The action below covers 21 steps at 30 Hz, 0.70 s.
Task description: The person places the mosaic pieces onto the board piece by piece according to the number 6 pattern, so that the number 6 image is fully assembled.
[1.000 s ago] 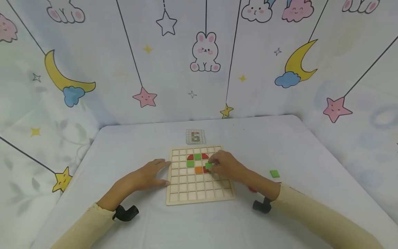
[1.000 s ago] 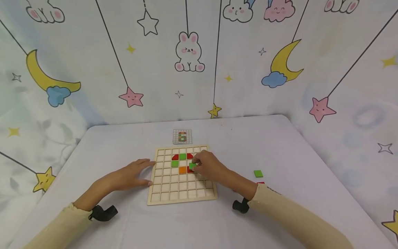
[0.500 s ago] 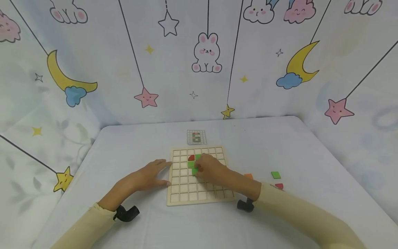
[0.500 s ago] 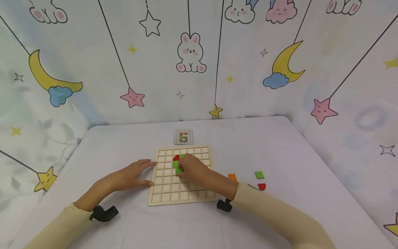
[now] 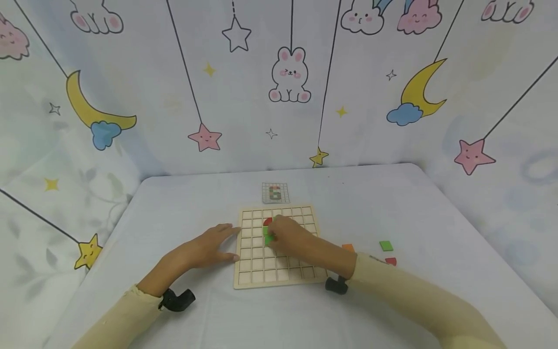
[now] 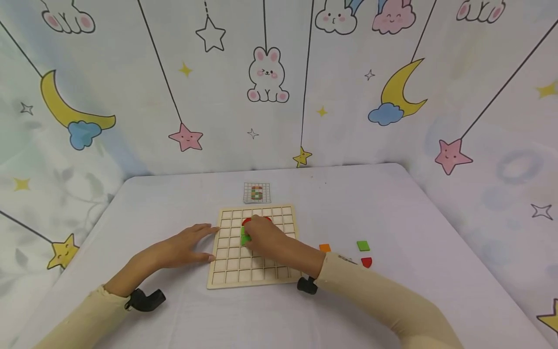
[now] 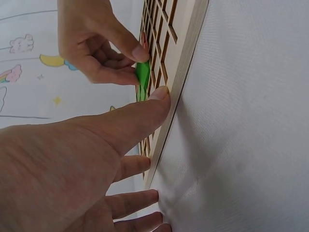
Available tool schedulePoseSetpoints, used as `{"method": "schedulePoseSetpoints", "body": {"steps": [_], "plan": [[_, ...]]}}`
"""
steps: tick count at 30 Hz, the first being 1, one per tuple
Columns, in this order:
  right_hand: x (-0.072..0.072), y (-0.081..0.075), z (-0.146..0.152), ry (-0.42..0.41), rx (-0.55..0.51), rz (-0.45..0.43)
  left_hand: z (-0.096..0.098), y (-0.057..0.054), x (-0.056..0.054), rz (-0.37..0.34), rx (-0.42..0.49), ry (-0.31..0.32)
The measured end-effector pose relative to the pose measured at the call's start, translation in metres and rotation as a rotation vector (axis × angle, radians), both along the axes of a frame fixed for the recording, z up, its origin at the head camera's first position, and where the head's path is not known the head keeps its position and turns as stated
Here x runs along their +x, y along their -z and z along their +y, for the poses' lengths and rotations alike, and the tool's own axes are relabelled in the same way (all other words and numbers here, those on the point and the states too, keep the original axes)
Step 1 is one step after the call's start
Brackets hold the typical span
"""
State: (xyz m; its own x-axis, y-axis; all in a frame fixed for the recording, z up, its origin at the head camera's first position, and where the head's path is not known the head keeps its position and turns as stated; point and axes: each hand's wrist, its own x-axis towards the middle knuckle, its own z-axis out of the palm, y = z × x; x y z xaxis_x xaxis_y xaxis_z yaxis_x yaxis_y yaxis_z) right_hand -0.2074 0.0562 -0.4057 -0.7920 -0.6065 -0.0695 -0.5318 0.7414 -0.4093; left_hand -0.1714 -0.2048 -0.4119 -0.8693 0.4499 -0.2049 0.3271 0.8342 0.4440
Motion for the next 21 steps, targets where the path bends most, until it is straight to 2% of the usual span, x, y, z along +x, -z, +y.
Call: {"method": "schedulePoseSetpoints", "body": {"steps": [9, 17, 21], "plan": [[0.001, 0.005, -0.001, -0.014, -0.007, -0.003, -0.001, 0.0, 0.0, 0.008, -0.003, 0.009], [0.007, 0.006, 0.005, -0.085, -0.024, -0.001, 0.0, 0.0, -0.001, 0.006, -0.006, 0.007], [0.005, 0.006, 0.013, -0.072, -0.084, 0.002, 0.0, 0.002, -0.001, -0.01, -0.014, -0.006]]}}
